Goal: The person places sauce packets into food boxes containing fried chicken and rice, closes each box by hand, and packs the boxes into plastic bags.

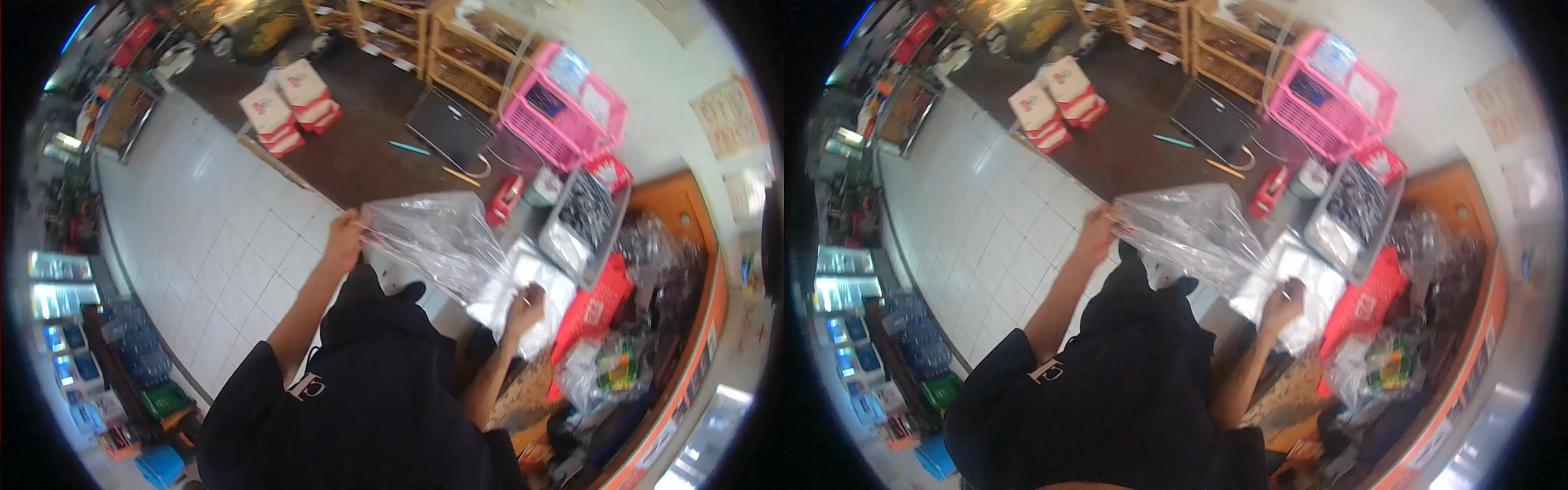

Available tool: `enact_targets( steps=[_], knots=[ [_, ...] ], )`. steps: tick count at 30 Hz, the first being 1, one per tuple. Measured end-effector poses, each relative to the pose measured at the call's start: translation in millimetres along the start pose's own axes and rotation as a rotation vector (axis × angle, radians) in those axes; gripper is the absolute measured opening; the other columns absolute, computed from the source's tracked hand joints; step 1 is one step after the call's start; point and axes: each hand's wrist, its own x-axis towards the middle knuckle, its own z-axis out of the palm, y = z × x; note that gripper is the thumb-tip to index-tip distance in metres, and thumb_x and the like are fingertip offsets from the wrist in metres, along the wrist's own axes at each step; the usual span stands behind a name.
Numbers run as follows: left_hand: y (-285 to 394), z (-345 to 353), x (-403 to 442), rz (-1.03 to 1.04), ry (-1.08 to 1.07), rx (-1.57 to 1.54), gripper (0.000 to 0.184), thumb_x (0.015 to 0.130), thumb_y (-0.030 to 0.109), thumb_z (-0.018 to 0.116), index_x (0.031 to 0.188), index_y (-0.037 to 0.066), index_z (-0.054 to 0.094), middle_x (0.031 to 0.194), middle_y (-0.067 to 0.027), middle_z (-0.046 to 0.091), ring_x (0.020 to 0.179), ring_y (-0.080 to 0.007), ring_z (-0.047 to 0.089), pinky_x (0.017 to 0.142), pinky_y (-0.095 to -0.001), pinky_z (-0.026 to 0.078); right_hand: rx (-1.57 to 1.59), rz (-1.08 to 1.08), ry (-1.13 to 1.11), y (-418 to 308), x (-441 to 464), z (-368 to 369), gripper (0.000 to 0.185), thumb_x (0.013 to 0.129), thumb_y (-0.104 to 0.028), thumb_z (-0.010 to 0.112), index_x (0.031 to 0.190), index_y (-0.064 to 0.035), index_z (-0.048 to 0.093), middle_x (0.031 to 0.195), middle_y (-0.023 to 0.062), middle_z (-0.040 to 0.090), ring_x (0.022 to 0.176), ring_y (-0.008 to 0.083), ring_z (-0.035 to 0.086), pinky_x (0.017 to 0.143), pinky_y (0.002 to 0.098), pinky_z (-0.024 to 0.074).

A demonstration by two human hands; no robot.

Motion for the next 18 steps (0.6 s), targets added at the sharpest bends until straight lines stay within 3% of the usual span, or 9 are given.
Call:
enact_targets(
  steps=[1, 3, 5, 8, 9, 10, 12, 15, 18],
  knots=[
    [14, 5, -7, -0.002, -0.035, -0.005, 0.041, 0.099, 0.014, 0.068, 0.066, 0.017, 0.043, 0.072, 0.0043, 0.053, 0.061, -0.0115, 0.058, 0.059, -0.0323, 0.051, 0.037, 0.060, -0.074, 7, -2, 11, 0.015, 0.090, -0.002, 0.059, 0.100, 0.0068, 0.066, 0.084, 0.0121, 0.068, 0.072, 0.0201, 0.067, 0.063, 0.0324, 0.0578],
    [28, 2, -7, 0.013, -0.081, -0.102, 0.030, 0.097, 0.008, 0.066, 0.075, 0.016, 0.047, 0.082, 0.0024, 0.056, 0.065, -0.0117, 0.057, 0.053, -0.0308, 0.044, -0.073, 0.039, -0.099, -13, -1, 26, 0.010, 0.087, -0.001, 0.059, 0.088, 0.0009, 0.068, 0.072, 0.0099, 0.066, 0.067, 0.0162, 0.067, 0.060, 0.0313, 0.0537],
    [30, -45, 28, -0.003, -0.148, -0.219, 0.026, 0.095, 0.005, 0.066, 0.079, 0.015, 0.049, 0.076, 0.0026, 0.055, 0.062, -0.0116, 0.054, 0.052, -0.0307, 0.043, -0.162, 0.003, -0.054, -31, 4, 16, 0.008, 0.086, -0.002, 0.060, 0.083, -0.0010, 0.068, 0.069, 0.0108, 0.065, 0.064, 0.0201, 0.066, 0.061, 0.0335, 0.0519],
    [9, -62, 26, 0.122, 0.056, 0.013, 0.028, 0.091, 0.006, 0.072, 0.078, 0.014, 0.049, 0.068, 0.0041, 0.047, 0.059, -0.0092, 0.046, 0.052, -0.0287, 0.039, -0.213, -0.010, -0.099, -46, -1, 28, 0.006, 0.083, -0.004, 0.063, 0.085, -0.0013, 0.068, 0.070, 0.0125, 0.066, 0.061, 0.0275, 0.064, 0.064, 0.0373, 0.0526],
    [2, -56, 22, 0.312, 0.097, 0.245, 0.031, 0.088, 0.008, 0.076, 0.076, 0.014, 0.048, 0.066, 0.0045, 0.043, 0.058, -0.0084, 0.044, 0.052, -0.0279, 0.038, -0.269, 0.008, -0.150, -36, -6, 32, 0.015, 0.081, -0.007, 0.068, 0.094, -0.0021, 0.069, 0.086, 0.0165, 0.070, 0.076, 0.0343, 0.065, 0.074, 0.0415, 0.0531],
    [-2, -31, 9, 0.503, 0.158, 0.476, 0.035, 0.085, 0.009, 0.080, 0.074, 0.013, 0.047, 0.063, 0.0049, 0.040, 0.058, -0.0077, 0.041, 0.053, -0.0270, 0.037, -0.292, 0.012, -0.178, -87, 0, 30, 0.033, 0.076, -0.011, 0.073, 0.108, -0.0029, 0.068, 0.111, 0.0208, 0.066, 0.102, 0.0384, 0.061, 0.091, 0.0488, 0.0471],
    [-27, 21, -15, 0.694, -0.020, 0.491, 0.036, 0.081, 0.015, 0.085, 0.072, 0.008, 0.050, 0.075, 0.0034, 0.050, 0.067, -0.0088, 0.048, 0.056, -0.0294, 0.039, -0.011, -0.318, -0.222, -182, -1, 50, 0.050, 0.072, -0.015, 0.079, 0.119, -0.0031, 0.066, 0.128, 0.0185, 0.058, 0.121, 0.0396, 0.054, 0.102, 0.0528, 0.0407],
    [21, 61, -91, 0.975, -0.296, 1.173, 0.020, 0.082, 0.020, 0.077, 0.092, 0.010, 0.063, 0.090, -0.0088, 0.061, 0.083, -0.0296, 0.064, 0.068, -0.0424, 0.052, -0.060, -0.567, -0.409, -224, 1, 71, 0.048, 0.066, -0.014, 0.081, 0.111, -0.0028, 0.069, 0.118, 0.0173, 0.065, 0.114, 0.0387, 0.060, 0.099, 0.0503, 0.0446],
    [50, -34, -36, 0.934, 0.073, 1.145, 0.021, 0.084, 0.022, 0.072, 0.100, 0.011, 0.065, 0.099, -0.0098, 0.063, 0.085, -0.0367, 0.066, 0.071, -0.0471, 0.054, 0.004, -0.344, -0.452, -165, 43, 66, 0.033, 0.065, -0.007, 0.074, 0.098, -0.0057, 0.072, 0.092, 0.0173, 0.070, 0.089, 0.0378, 0.068, 0.082, 0.0460, 0.0532]
  ],
)
